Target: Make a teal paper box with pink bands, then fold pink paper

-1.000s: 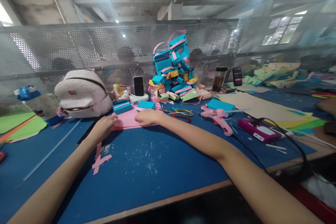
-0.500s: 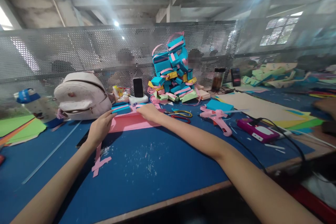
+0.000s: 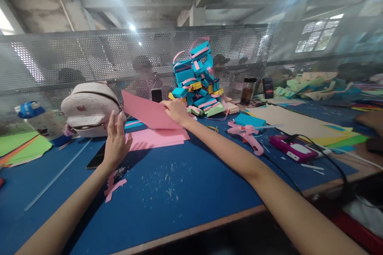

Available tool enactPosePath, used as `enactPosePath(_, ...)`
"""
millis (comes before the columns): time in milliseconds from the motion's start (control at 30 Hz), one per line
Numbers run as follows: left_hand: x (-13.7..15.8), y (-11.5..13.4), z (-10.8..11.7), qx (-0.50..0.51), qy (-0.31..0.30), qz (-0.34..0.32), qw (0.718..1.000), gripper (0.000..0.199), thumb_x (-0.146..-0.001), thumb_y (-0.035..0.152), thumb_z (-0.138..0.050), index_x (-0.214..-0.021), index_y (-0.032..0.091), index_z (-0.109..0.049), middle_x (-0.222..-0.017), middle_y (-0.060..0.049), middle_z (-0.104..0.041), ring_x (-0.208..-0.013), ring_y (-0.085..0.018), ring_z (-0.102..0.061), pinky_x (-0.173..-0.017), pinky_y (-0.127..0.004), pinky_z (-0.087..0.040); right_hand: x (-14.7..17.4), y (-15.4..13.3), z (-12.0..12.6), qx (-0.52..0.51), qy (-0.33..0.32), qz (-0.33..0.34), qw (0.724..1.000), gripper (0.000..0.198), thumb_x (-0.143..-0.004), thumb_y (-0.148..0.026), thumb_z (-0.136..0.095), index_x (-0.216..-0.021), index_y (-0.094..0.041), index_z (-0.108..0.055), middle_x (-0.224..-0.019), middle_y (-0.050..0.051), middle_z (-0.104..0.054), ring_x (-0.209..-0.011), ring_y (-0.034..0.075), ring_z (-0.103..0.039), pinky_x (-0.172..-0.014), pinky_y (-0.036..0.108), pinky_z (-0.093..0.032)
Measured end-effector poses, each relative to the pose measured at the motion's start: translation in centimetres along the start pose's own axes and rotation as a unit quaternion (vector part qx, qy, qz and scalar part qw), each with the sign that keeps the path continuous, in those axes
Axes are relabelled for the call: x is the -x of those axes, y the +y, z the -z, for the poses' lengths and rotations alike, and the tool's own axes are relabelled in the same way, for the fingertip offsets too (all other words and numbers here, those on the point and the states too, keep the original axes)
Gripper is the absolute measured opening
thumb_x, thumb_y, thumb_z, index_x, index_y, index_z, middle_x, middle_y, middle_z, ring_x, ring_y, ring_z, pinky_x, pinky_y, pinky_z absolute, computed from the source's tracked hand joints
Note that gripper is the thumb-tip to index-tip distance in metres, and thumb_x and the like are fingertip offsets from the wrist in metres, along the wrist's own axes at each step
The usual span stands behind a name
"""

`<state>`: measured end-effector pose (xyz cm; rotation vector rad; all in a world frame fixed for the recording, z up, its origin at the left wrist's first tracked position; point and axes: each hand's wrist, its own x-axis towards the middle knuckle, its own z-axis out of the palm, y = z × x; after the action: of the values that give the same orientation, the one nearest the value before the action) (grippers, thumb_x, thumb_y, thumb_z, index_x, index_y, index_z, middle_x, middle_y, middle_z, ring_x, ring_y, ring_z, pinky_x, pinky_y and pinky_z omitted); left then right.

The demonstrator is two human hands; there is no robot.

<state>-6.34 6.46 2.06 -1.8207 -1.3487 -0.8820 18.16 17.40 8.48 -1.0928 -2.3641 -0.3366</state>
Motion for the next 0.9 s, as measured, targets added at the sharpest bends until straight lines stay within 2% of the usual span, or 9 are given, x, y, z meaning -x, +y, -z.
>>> enactPosePath(133, -0.9, 0.9, 1.2, -0.016, 0.034, -0.026, 0.999, 0.093, -0.088, 0.019, -0.06, -0.157, 0.018, 0.002, -0.163, -0.02, 0.003, -0.149, -0.042, -0.01, -0.114, -0.061, -0.031, 0.7, -1.1, 3.9, 0.035, 0.016, 0.034, 0.999, 0.032, -0.095, -0.006, -0.046, -0.115, -0.02, -0.067, -0.096, 0.011, -0.073, -0.094, 0.026, -0.068, -0.072, 0.034, -0.046)
enactPosePath(233, -2.2, 2.7, 3.4, -0.038, 0.053, -0.066, 0.996, 0.097, -0.087, 0.022, -0.066, -0.157, 0.026, 0.0, -0.164, -0.013, 0.003, -0.149, -0.04, -0.01, -0.117, -0.062, -0.024, 2.1, -2.6, 7.2, 0.059, 0.021, 0.077, 0.995, 0.027, -0.094, -0.008, -0.048, -0.106, -0.021, -0.069, -0.093, 0.011, -0.073, -0.091, 0.027, -0.068, -0.066, 0.032, -0.04)
enactPosePath(300, -2.8, 4.6, 5.4, -0.056, 0.067, -0.097, 0.991, 0.091, -0.087, 0.023, -0.069, -0.157, 0.029, -0.011, -0.165, -0.01, -0.002, -0.15, -0.037, -0.013, -0.119, -0.062, -0.016, 3.9, -3.6, 8.9, 0.074, 0.012, 0.101, 0.992, 0.024, -0.094, -0.009, -0.05, -0.1, -0.019, -0.07, -0.088, 0.01, -0.073, -0.09, 0.027, -0.068, -0.064, 0.032, -0.038)
enactPosePath(367, -3.0, 6.7, 7.4, -0.118, 0.067, -0.167, 0.977, 0.069, -0.088, 0.023, -0.068, -0.149, 0.026, -0.036, -0.162, -0.013, -0.021, -0.146, -0.035, -0.028, -0.119, -0.061, -0.014, 6.5, -4.4, 9.9, 0.088, -0.014, 0.117, 0.989, 0.023, -0.092, -0.005, -0.051, -0.091, -0.016, -0.07, -0.079, 0.009, -0.072, -0.084, 0.027, -0.069, -0.06, 0.031, -0.035)
enactPosePath(433, -2.4, 8.8, 9.1, -0.097, 0.017, -0.228, 0.969, 0.042, -0.09, 0.017, -0.065, -0.131, 0.021, -0.056, -0.151, -0.013, -0.044, -0.136, -0.03, -0.046, -0.119, -0.059, -0.017, 9.7, -4.9, 10.1, 0.095, -0.045, 0.141, 0.984, 0.021, -0.093, -0.006, -0.052, -0.086, -0.015, -0.07, -0.074, 0.008, -0.071, -0.078, 0.025, -0.069, -0.057, 0.031, -0.033)
enactPosePath(533, -0.2, 11.2, 10.8, 0.007, -0.028, -0.311, 0.95, 0.012, -0.094, 0.009, -0.055, -0.101, 0.012, -0.064, -0.132, -0.016, -0.062, -0.12, -0.031, -0.061, -0.106, -0.052, -0.04, 14.9, -4.7, 9.3, 0.103, -0.09, 0.229, 0.964, 0.012, -0.09, -0.007, -0.057, -0.095, -0.012, -0.067, -0.08, 0.008, -0.071, -0.072, 0.023, -0.068, -0.055, 0.033, -0.032)
enactPosePath(733, 5.0, 13.7, 11.4, 0.126, -0.12, -0.292, 0.941, 0.032, -0.099, 0.01, -0.032, -0.101, 0.014, -0.063, -0.09, -0.004, -0.075, -0.073, -0.018, -0.071, -0.079, -0.036, -0.05, 22.4, -2.7, 7.9, 0.043, -0.259, 0.274, 0.925, 0.012, -0.082, -0.012, -0.068, -0.092, -0.016, -0.062, -0.08, 0.003, -0.07, -0.065, 0.021, -0.064, -0.052, 0.034, -0.028)
enactPosePath(833, 5.6, 13.7, 11.3, 0.181, -0.187, -0.266, 0.928, 0.027, -0.097, 0.01, -0.036, -0.095, 0.016, -0.061, -0.065, 0.001, -0.065, -0.051, -0.016, -0.061, -0.057, -0.031, -0.047, 22.8, -1.4, 8.9, -0.021, -0.306, 0.257, 0.916, 0.008, -0.084, -0.01, -0.064, -0.087, -0.018, -0.062, -0.081, 0.001, -0.071, -0.07, 0.019, -0.065, -0.054, 0.033, -0.027)
enactPosePath(900, 5.1, 13.3, 11.0, 0.222, -0.277, -0.198, 0.914, 0.026, -0.099, 0.017, -0.036, -0.092, 0.021, -0.061, -0.059, 0.003, -0.061, -0.047, -0.015, -0.058, -0.048, -0.027, -0.042, 21.9, -0.4, 9.6, -0.065, -0.321, 0.238, 0.915, 0.01, -0.09, -0.013, -0.058, -0.082, -0.02, -0.062, -0.077, -0.001, -0.07, -0.069, 0.017, -0.064, -0.055, 0.032, -0.026)
